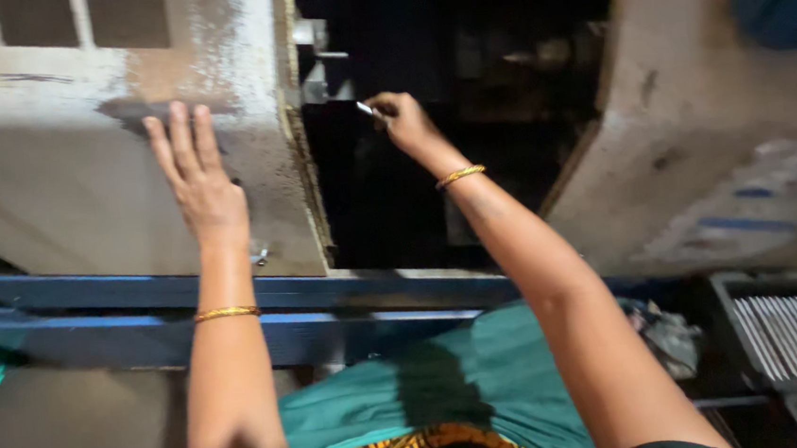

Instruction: The person repeatedly picks up metal rods from a tray, wipes them with a cloth, and places them back. The person also uses a metal rod to scrape a latch on a machine door, then wipes the rod again.

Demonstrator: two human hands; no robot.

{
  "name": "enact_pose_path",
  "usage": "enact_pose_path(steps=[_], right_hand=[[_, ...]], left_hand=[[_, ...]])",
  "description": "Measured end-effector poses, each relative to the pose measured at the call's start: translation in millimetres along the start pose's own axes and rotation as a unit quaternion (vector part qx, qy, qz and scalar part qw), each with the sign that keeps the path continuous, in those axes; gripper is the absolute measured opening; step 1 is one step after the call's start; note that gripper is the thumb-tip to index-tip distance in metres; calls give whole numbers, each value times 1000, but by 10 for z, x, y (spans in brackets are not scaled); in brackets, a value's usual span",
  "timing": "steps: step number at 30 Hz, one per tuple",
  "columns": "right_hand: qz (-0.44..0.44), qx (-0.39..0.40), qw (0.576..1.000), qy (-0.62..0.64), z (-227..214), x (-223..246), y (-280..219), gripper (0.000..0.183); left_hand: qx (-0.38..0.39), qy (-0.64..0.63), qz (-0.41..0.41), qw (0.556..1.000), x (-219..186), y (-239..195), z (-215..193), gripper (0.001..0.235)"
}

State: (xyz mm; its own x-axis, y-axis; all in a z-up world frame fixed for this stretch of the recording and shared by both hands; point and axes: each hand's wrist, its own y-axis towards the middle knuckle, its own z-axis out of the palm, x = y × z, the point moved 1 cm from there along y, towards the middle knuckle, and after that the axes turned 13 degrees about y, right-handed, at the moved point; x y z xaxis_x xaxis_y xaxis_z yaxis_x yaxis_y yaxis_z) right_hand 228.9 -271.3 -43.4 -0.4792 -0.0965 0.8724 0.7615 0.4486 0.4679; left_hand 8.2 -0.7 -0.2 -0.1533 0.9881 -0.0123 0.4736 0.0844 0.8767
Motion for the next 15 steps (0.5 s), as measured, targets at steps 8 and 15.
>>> enact_pose_path(steps=[8,15], right_hand=[[-94,-32,967,-233,-872,2633,-1232,59],[-196,-161,915,-313,-1953,3668,-1948,9]], left_hand=[[41,-68,-33,996,-20,-71,-80,89],[25,-113,-73,991,-45,-188,-65,70]])
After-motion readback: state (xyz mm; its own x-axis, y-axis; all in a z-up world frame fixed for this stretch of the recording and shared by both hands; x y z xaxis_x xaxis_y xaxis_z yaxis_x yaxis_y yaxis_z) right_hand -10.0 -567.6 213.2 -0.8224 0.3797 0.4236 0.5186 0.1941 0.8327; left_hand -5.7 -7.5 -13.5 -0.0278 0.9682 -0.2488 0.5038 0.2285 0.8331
